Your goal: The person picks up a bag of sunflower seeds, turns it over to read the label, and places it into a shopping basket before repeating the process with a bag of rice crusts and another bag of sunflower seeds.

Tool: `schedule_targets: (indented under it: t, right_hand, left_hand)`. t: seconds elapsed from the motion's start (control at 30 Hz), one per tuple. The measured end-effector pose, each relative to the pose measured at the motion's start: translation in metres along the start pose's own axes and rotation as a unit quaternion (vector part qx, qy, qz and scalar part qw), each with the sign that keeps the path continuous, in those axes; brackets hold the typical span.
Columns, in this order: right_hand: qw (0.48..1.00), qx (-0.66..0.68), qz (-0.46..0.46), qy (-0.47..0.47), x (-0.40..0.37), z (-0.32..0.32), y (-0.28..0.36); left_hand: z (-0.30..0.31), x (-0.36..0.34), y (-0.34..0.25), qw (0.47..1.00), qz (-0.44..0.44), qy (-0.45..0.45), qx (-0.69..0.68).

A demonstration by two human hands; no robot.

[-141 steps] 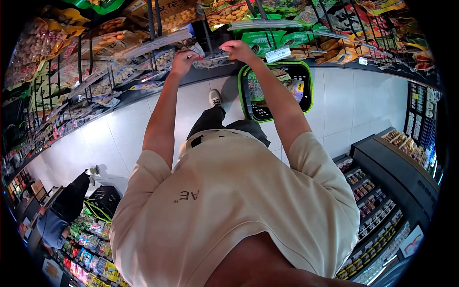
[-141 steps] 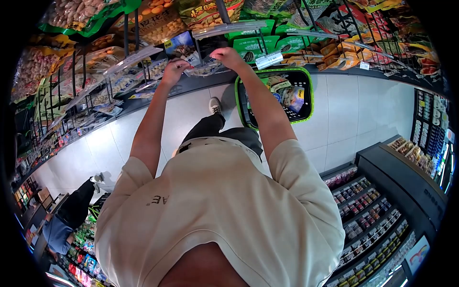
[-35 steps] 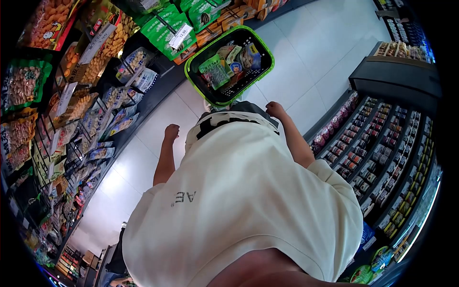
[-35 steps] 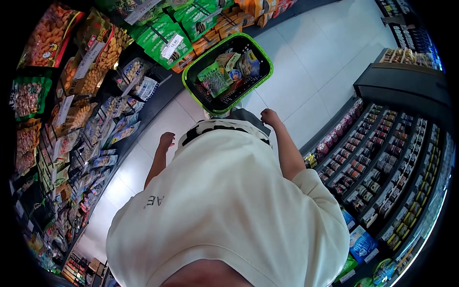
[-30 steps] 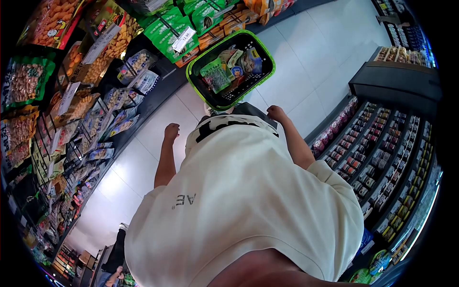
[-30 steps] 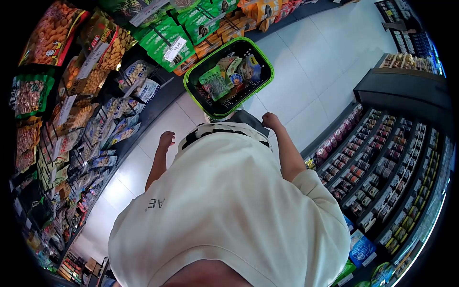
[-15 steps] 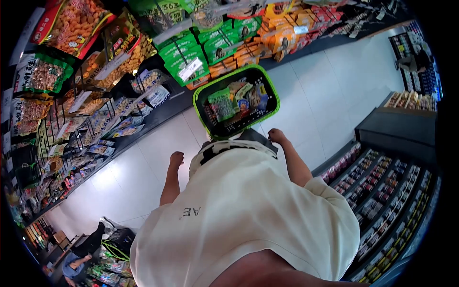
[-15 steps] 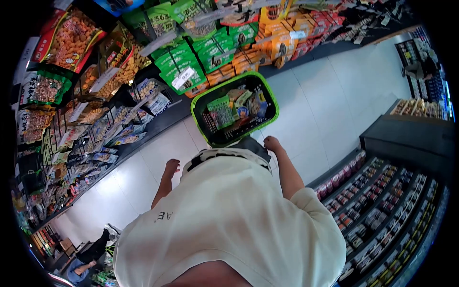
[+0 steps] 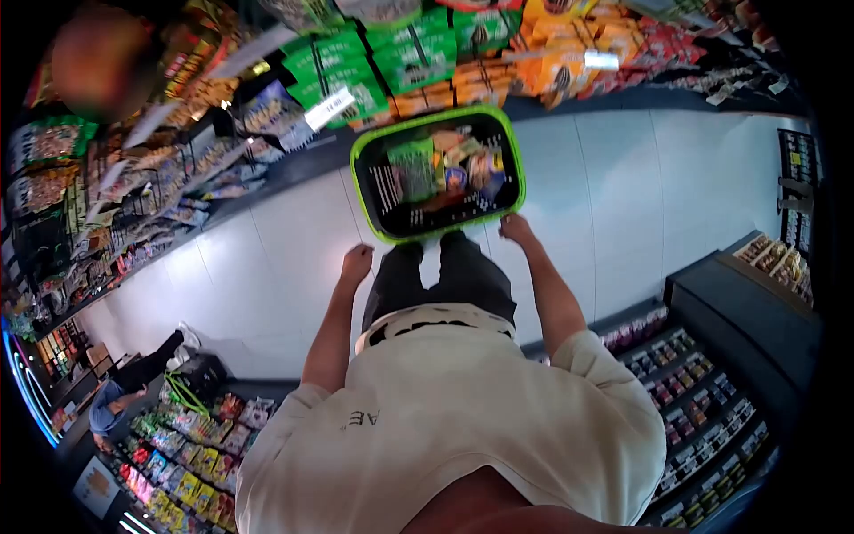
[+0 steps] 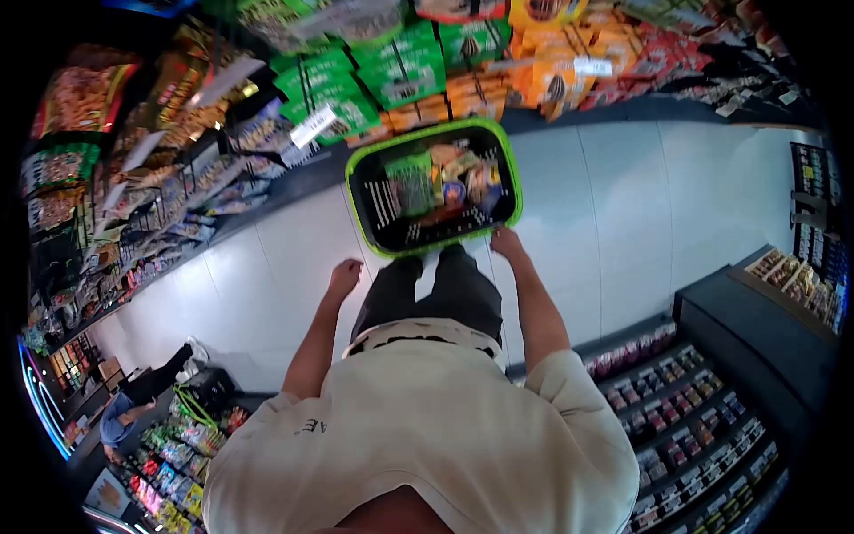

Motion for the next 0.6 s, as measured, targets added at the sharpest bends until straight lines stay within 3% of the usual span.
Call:
schedule_targets:
  t: [0.03, 0.07, 0.17, 0.23, 0.3, 0.43, 0.5, 0.6]
  right_hand:
    - [1.000, 0.014, 0.000, 0.000, 0.007, 0.000, 0.007]
    - [0.995, 0.084, -0.008, 0.059, 0.003, 0.008, 0.029]
    - [0.966, 0.251, -0.008, 0.063, 0.032, -0.022, 0.038]
    - [0.969, 0.230, -0.003, 0.094, 0.035, -0.019, 0.065]
    - [0.933, 0.338, -0.009, 0.120, 0.064, -0.046, 0.072]
    - [0.948, 0.308, 0.012, 0.075, 0.125, -0.096, 0.078]
    - [0.991, 0.111, 0.067, -0.027, 0.164, -0.119, 0.078]
    - [0.992, 0.109, 0.034, 0.050, 0.206, -0.152, 0.079]
  left_hand:
    - [-0.009, 0.006, -0.007, 1.000, -0.011, 0.017, 0.014]
    - [-0.021, 0.018, 0.000, 0.996, -0.079, 0.013, 0.035]
    - [-0.044, 0.042, -0.018, 0.996, -0.069, 0.030, 0.038]
    - [-0.060, 0.060, -0.026, 0.997, -0.050, 0.044, 0.028]
    - [-0.075, 0.091, -0.018, 0.996, -0.073, 0.025, 0.047]
    - [-0.110, 0.150, 0.018, 0.999, 0.006, 0.027, 0.024]
    - [-0.126, 0.176, 0.035, 0.999, 0.000, 0.028, 0.033]
    - [-0.150, 0.219, 0.072, 0.997, 0.044, 0.021, 0.054]
Point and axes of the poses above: each hand's wrist, its own x-axis towards the middle knuckle, its own z-axis out of the back of the hand, y = z × x, the point moved 5 cm from there along x, towards the middle knuckle, and after that the axes turned 11 degrees about -x, right-handed, at the moved point
